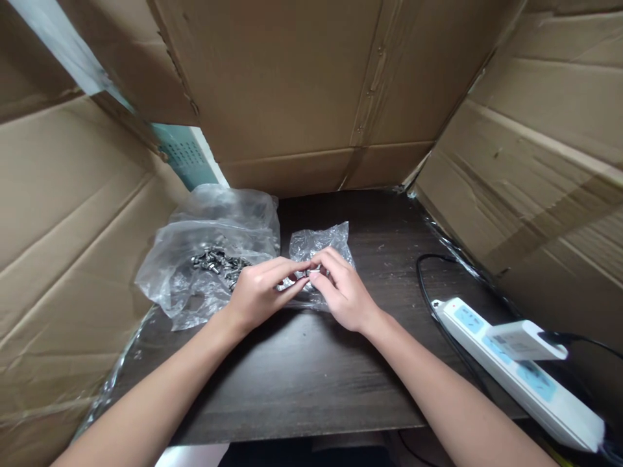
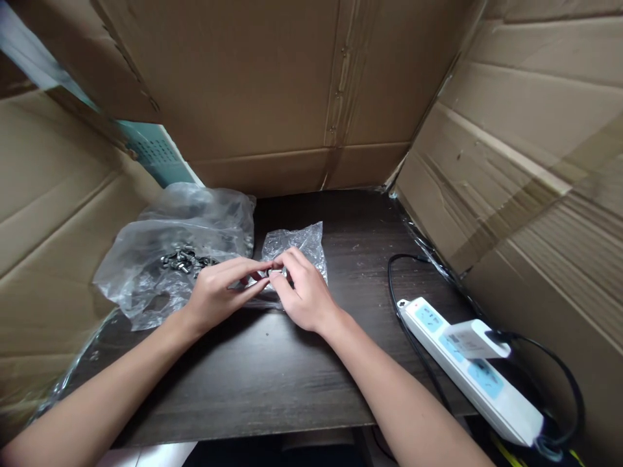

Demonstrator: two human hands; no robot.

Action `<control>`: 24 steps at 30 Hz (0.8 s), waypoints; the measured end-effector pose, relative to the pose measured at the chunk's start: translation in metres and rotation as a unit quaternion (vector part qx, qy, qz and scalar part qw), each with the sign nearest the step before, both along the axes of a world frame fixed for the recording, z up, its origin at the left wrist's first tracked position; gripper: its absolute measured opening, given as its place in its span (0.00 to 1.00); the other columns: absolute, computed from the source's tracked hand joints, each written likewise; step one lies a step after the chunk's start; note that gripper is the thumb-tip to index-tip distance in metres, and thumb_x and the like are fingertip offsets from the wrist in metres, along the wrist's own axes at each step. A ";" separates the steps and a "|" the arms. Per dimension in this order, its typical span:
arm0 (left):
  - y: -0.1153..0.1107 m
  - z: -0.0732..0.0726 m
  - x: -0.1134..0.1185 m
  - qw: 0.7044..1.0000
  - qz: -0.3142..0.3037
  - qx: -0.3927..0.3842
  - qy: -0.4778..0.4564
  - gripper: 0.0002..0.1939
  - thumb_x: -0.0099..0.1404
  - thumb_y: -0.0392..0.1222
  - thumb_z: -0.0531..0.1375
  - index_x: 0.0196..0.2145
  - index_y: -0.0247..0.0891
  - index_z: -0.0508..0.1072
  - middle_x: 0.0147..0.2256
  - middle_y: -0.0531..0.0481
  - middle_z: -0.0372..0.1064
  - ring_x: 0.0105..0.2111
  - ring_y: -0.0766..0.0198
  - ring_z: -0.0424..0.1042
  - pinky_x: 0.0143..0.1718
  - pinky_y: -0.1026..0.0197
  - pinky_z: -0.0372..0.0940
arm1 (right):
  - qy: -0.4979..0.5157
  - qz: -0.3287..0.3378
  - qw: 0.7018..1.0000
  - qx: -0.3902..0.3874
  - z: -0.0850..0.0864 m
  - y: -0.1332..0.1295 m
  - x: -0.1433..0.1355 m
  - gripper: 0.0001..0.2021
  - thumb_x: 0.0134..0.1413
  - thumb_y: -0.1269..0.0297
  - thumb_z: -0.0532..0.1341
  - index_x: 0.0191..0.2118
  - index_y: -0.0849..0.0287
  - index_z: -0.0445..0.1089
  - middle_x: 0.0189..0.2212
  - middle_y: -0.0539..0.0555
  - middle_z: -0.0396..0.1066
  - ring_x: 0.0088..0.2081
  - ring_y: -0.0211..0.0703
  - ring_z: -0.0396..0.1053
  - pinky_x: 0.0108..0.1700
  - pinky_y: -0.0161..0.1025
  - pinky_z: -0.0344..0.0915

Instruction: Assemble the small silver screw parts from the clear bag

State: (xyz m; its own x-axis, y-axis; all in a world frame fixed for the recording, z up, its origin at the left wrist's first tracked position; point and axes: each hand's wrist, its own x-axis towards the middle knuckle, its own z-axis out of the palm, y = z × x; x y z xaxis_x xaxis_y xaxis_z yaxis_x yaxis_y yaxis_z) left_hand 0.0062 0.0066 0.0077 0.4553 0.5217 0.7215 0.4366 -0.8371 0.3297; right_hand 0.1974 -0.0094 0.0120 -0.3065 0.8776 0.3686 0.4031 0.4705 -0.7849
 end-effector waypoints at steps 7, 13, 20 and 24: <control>0.001 -0.005 -0.001 1.000 0.003 -0.009 0.012 0.09 0.68 0.36 0.62 0.46 0.33 0.77 0.36 0.46 0.79 0.31 0.67 0.77 0.32 0.68 0.73 | -0.011 0.012 1.000 0.006 -0.003 0.001 -0.002 0.10 0.67 0.66 0.52 0.32 0.57 0.63 0.35 0.52 0.62 0.36 0.41 0.64 0.39 0.40 0.62; 0.002 -0.005 -0.002 1.000 0.006 -0.005 0.012 0.09 0.68 0.37 0.62 0.45 0.34 0.78 0.36 0.46 0.79 0.31 0.66 0.78 0.32 0.67 0.73 | -0.036 -0.009 0.999 0.015 -0.002 0.001 0.001 0.06 0.66 0.66 0.54 0.38 0.57 0.66 0.38 0.53 0.65 0.36 0.42 0.65 0.38 0.41 0.62; 0.002 -0.006 -0.002 1.000 0.001 -0.014 0.020 0.10 0.68 0.36 0.62 0.46 0.34 0.78 0.35 0.47 0.79 0.30 0.67 0.77 0.31 0.67 0.72 | -0.035 0.008 0.999 0.017 -0.003 0.002 0.001 0.06 0.66 0.69 0.53 0.37 0.57 0.65 0.37 0.53 0.64 0.34 0.41 0.64 0.36 0.40 0.62; 0.003 -0.006 -0.003 1.000 0.007 -0.010 0.011 0.09 0.68 0.37 0.62 0.45 0.34 0.78 0.35 0.47 0.79 0.30 0.67 0.77 0.31 0.67 0.72 | -0.040 0.002 0.999 0.015 -0.003 0.001 0.001 0.05 0.66 0.67 0.53 0.39 0.56 0.65 0.38 0.53 0.65 0.36 0.42 0.65 0.37 0.40 0.62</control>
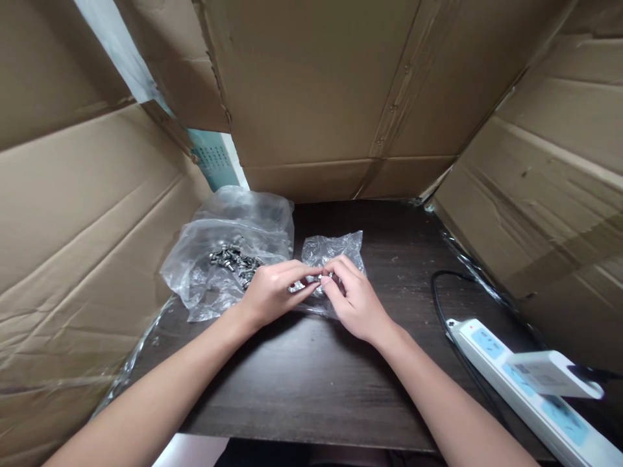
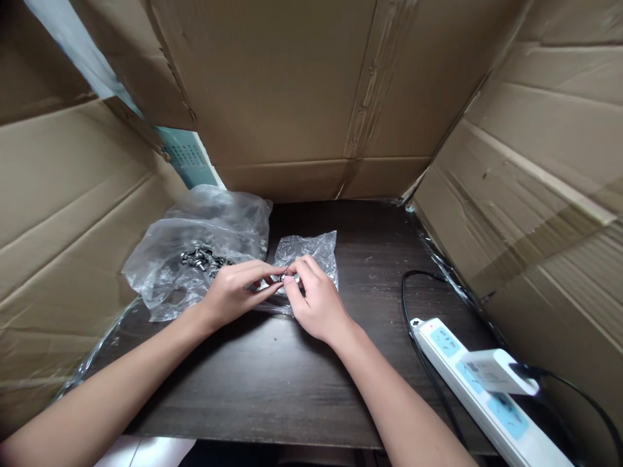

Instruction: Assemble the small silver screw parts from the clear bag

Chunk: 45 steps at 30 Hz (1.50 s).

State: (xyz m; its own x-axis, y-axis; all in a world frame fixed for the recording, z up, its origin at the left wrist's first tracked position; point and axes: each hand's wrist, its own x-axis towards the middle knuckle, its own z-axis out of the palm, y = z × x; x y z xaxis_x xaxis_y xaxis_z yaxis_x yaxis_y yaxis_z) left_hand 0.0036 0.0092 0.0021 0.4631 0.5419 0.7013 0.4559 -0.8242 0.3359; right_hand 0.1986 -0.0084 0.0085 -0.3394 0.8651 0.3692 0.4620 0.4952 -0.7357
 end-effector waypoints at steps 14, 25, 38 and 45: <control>0.000 0.002 0.000 1.000 -0.007 -0.014 0.002 0.09 0.69 0.37 0.61 0.45 0.35 0.78 0.35 0.46 0.79 0.30 0.67 0.78 0.32 0.67 0.72 | 0.013 0.001 1.000 -0.011 -0.001 0.001 0.000 0.07 0.68 0.65 0.53 0.38 0.56 0.66 0.38 0.53 0.65 0.37 0.42 0.66 0.40 0.41 0.63; -0.001 -0.001 0.000 1.000 -0.006 -0.002 0.007 0.09 0.68 0.37 0.62 0.45 0.35 0.78 0.35 0.46 0.80 0.30 0.66 0.78 0.33 0.67 0.73 | 0.001 0.011 1.000 -0.011 0.000 0.001 0.000 0.11 0.69 0.64 0.51 0.35 0.57 0.66 0.36 0.53 0.63 0.38 0.43 0.65 0.41 0.42 0.62; -0.002 -0.002 0.001 1.000 -0.006 -0.002 0.007 0.09 0.69 0.38 0.62 0.45 0.34 0.78 0.34 0.47 0.79 0.30 0.67 0.77 0.32 0.66 0.73 | -0.003 0.025 1.000 -0.001 0.001 0.000 -0.001 0.07 0.66 0.68 0.53 0.36 0.58 0.66 0.37 0.53 0.63 0.37 0.42 0.64 0.40 0.41 0.61; -0.003 -0.001 0.001 1.000 0.006 -0.016 0.016 0.09 0.69 0.40 0.62 0.44 0.35 0.78 0.35 0.47 0.80 0.31 0.67 0.78 0.32 0.68 0.71 | 0.008 0.030 1.000 -0.003 -0.002 0.001 0.000 0.08 0.67 0.66 0.53 0.35 0.58 0.66 0.37 0.54 0.64 0.38 0.43 0.65 0.41 0.41 0.62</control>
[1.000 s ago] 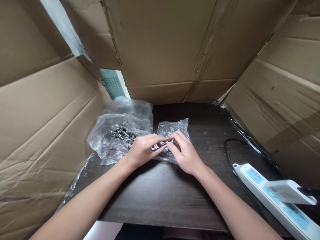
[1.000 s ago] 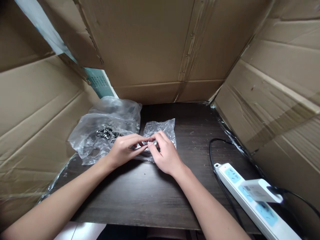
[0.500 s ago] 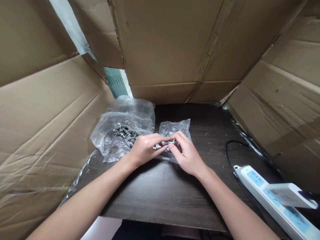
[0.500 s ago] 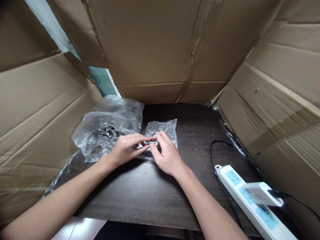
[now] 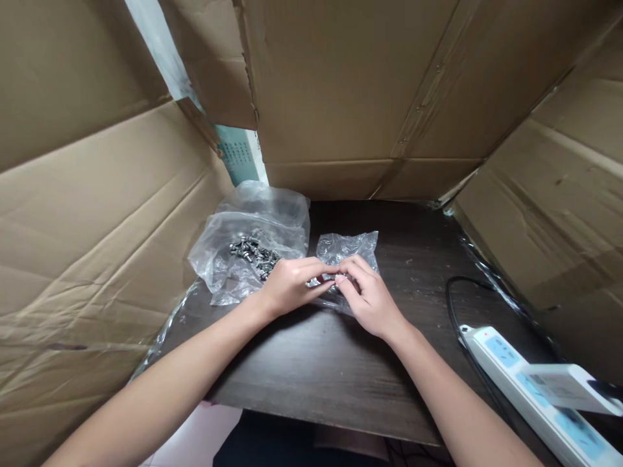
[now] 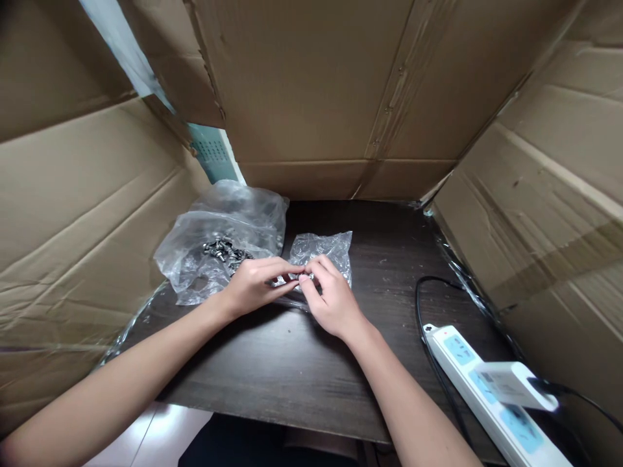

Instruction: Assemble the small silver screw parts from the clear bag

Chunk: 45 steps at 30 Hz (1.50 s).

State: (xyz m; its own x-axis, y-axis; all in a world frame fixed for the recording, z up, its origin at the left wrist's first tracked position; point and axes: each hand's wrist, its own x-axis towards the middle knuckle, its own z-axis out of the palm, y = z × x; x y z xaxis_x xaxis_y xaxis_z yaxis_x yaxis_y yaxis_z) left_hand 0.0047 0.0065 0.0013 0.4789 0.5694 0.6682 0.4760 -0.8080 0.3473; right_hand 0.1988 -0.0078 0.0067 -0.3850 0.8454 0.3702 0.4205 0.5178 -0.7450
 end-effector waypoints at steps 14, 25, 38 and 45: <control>-0.001 0.002 0.000 1.000 0.006 0.024 0.018 0.08 0.70 0.39 0.61 0.44 0.35 0.78 0.36 0.48 0.80 0.32 0.66 0.79 0.32 0.67 0.71 | 0.001 -0.002 1.000 0.000 0.002 -0.001 0.001 0.06 0.66 0.66 0.54 0.38 0.57 0.66 0.41 0.55 0.63 0.41 0.43 0.66 0.45 0.41 0.64; -0.007 0.011 0.003 0.992 0.034 0.087 0.081 0.10 0.72 0.40 0.57 0.44 0.37 0.78 0.38 0.49 0.80 0.32 0.66 0.79 0.31 0.67 0.71 | 0.040 0.013 0.999 0.005 0.003 -0.001 0.003 0.11 0.68 0.63 0.52 0.34 0.57 0.66 0.40 0.55 0.64 0.43 0.44 0.67 0.46 0.42 0.63; -0.016 0.097 -0.090 0.842 0.320 -0.277 0.335 0.11 0.63 0.43 0.56 0.39 0.40 0.77 0.37 0.47 0.79 0.36 0.54 0.77 0.35 0.60 0.67 | -0.015 -0.098 0.995 0.026 -0.001 0.003 0.007 0.05 0.59 0.69 0.56 0.38 0.56 0.69 0.38 0.52 0.67 0.33 0.40 0.65 0.37 0.39 0.62; -0.001 0.068 -0.092 0.873 0.317 -0.183 0.323 0.17 0.63 0.34 0.52 0.45 0.40 0.77 0.46 0.44 0.77 0.44 0.52 0.77 0.39 0.59 0.69 | -0.156 -0.048 0.986 0.024 -0.001 0.001 0.015 0.08 0.52 0.74 0.56 0.32 0.56 0.70 0.35 0.51 0.66 0.31 0.39 0.64 0.34 0.38 0.60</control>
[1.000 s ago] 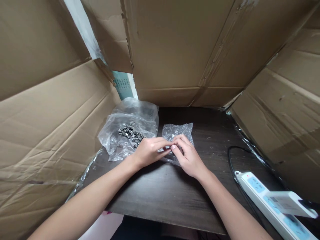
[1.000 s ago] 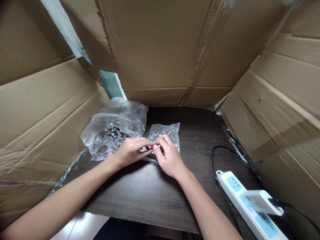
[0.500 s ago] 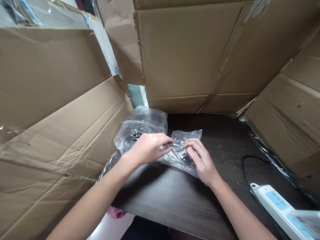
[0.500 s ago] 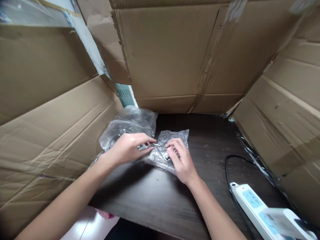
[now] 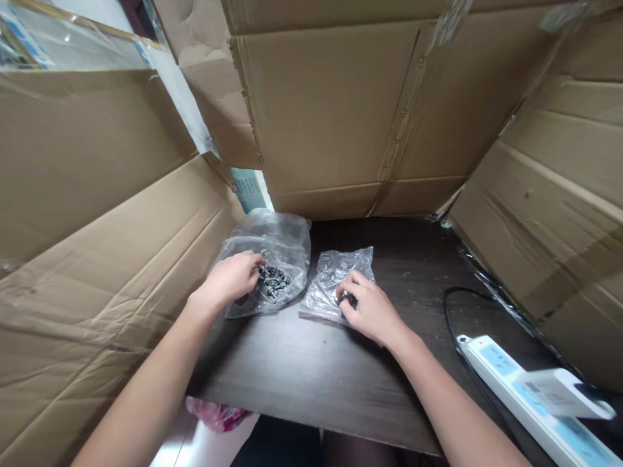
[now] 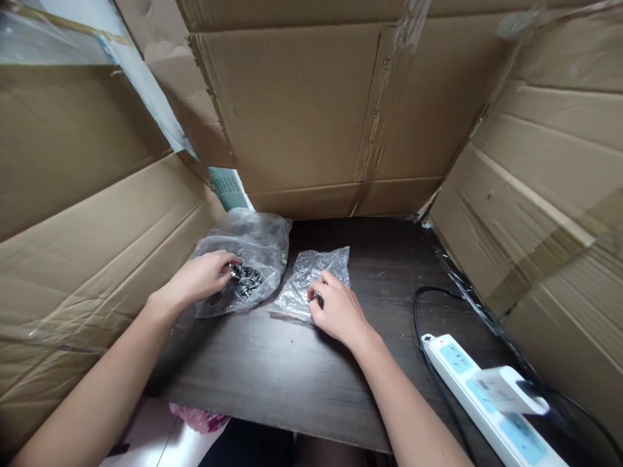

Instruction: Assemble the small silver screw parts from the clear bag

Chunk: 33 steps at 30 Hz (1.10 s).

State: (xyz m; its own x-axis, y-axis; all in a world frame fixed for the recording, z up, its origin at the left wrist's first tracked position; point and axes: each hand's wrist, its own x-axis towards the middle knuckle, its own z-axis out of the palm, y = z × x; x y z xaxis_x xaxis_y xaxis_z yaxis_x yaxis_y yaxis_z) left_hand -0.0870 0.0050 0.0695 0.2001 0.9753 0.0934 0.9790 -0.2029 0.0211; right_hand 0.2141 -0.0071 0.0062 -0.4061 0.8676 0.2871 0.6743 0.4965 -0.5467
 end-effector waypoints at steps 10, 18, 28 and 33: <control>-0.002 -0.019 0.103 0.969 -0.216 0.029 -0.115 0.09 0.67 0.37 0.55 0.38 0.41 0.75 0.34 0.51 0.77 0.31 0.59 0.76 0.31 0.63 0.63 | -0.073 -0.008 0.997 0.006 -0.006 0.005 0.000 0.06 0.58 0.71 0.58 0.39 0.57 0.72 0.40 0.56 0.67 0.41 0.47 0.67 0.41 0.43 0.65; -0.006 -0.055 0.107 0.965 -0.213 0.042 -0.149 0.12 0.61 0.37 0.55 0.20 0.38 0.67 0.18 0.52 0.68 0.18 0.64 0.65 0.23 0.63 0.52 | -0.052 0.015 0.998 0.044 -0.002 0.004 -0.004 0.06 0.65 0.70 0.54 0.41 0.58 0.68 0.42 0.59 0.69 0.44 0.53 0.63 0.47 0.51 0.66; -0.010 -0.054 0.106 0.977 -0.148 0.029 -0.148 0.15 0.72 0.48 0.49 0.37 0.38 0.71 0.25 0.49 0.73 0.25 0.57 0.75 0.25 0.62 0.60 | 0.115 0.031 0.993 0.027 0.005 -0.002 -0.011 0.06 0.64 0.69 0.56 0.41 0.57 0.70 0.35 0.54 0.71 0.32 0.41 0.67 0.37 0.40 0.67; -0.012 -0.056 0.107 0.973 -0.168 0.031 -0.155 0.12 0.69 0.46 0.52 0.39 0.38 0.72 0.24 0.50 0.73 0.25 0.57 0.75 0.25 0.62 0.61 | 0.193 0.008 0.981 -0.036 0.004 -0.004 -0.014 0.06 0.60 0.68 0.60 0.42 0.56 0.72 0.35 0.52 0.73 0.30 0.39 0.69 0.36 0.39 0.71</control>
